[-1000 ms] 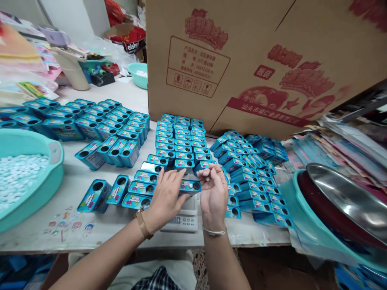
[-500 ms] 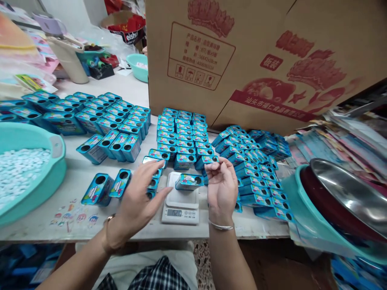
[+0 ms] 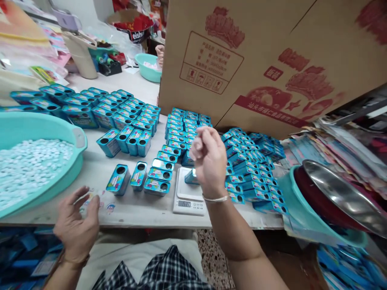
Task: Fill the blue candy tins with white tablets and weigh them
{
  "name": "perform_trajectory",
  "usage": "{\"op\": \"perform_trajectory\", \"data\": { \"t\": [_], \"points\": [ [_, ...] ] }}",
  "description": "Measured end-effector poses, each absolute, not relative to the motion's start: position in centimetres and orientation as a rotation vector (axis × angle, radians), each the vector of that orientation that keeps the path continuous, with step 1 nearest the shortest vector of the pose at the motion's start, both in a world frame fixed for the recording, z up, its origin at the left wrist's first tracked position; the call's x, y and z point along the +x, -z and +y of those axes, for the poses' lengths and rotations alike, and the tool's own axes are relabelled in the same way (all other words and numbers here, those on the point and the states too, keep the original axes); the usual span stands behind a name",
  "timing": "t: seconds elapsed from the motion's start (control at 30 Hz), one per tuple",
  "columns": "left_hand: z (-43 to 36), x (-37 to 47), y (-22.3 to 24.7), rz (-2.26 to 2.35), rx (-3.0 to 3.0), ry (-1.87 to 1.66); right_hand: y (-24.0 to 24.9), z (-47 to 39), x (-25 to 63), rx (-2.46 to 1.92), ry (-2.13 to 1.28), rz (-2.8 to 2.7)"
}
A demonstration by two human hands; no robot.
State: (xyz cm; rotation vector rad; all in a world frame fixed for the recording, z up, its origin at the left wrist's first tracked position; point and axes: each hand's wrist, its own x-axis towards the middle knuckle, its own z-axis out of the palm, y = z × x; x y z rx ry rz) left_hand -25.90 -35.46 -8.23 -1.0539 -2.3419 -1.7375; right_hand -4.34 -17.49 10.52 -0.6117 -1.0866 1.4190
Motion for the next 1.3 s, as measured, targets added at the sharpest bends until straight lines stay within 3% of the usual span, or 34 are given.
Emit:
{"op": "perform_trajectory", "data": {
  "t": [0.13, 0.23, 0.37, 0.5, 0.7, 1.0, 1.07, 1.17, 1.3],
  "points": [
    [-35.1, -26.5, 10.7, -2.345, -0.997, 1.956, -11.8, -19.4, -15.4, -0.343, -1.267, -1.759],
    [-35.2, -26.6, 11.0, -2.331, -1.008, 2.012, -11.1, -22.2, -24.7, -0.019, -0.934, -2.357],
    [-35.6, -27.0, 11.0, -2.288, -1.027, 2.052, -7.3, -25.6, -34.7, 0.171, -0.419, -2.935],
    [-35.9, -27.2, 11.2, -2.233, -1.016, 2.144, -2.0, -26.3, -39.7, 0.075, -0.400, -3.404],
    [-36.4, -27.2, 11.0, -2.182, -1.072, 2.211, 1.6, -26.2, -41.1, -0.056, -0.987, -3.544],
    [-36.7, -27.5, 11.1, -2.182, -1.131, 2.219, 0.9, -25.6, -41.9, -0.073, -1.820, -3.193],
    [-36.7, -27.6, 11.2, -2.185, -1.134, 2.216, -0.1, -25.0, -41.3, -0.125, -2.229, -2.819],
    [-36.7, -27.6, 11.4, -2.188, -1.148, 2.200, -1.2, -24.9, -40.8, -0.300, -2.883, -1.786],
    [-36.8, -27.6, 12.0, -2.195, -1.133, 2.160, -0.8, -25.9, -41.6, -0.565, -2.924, -0.850]
  ]
}}
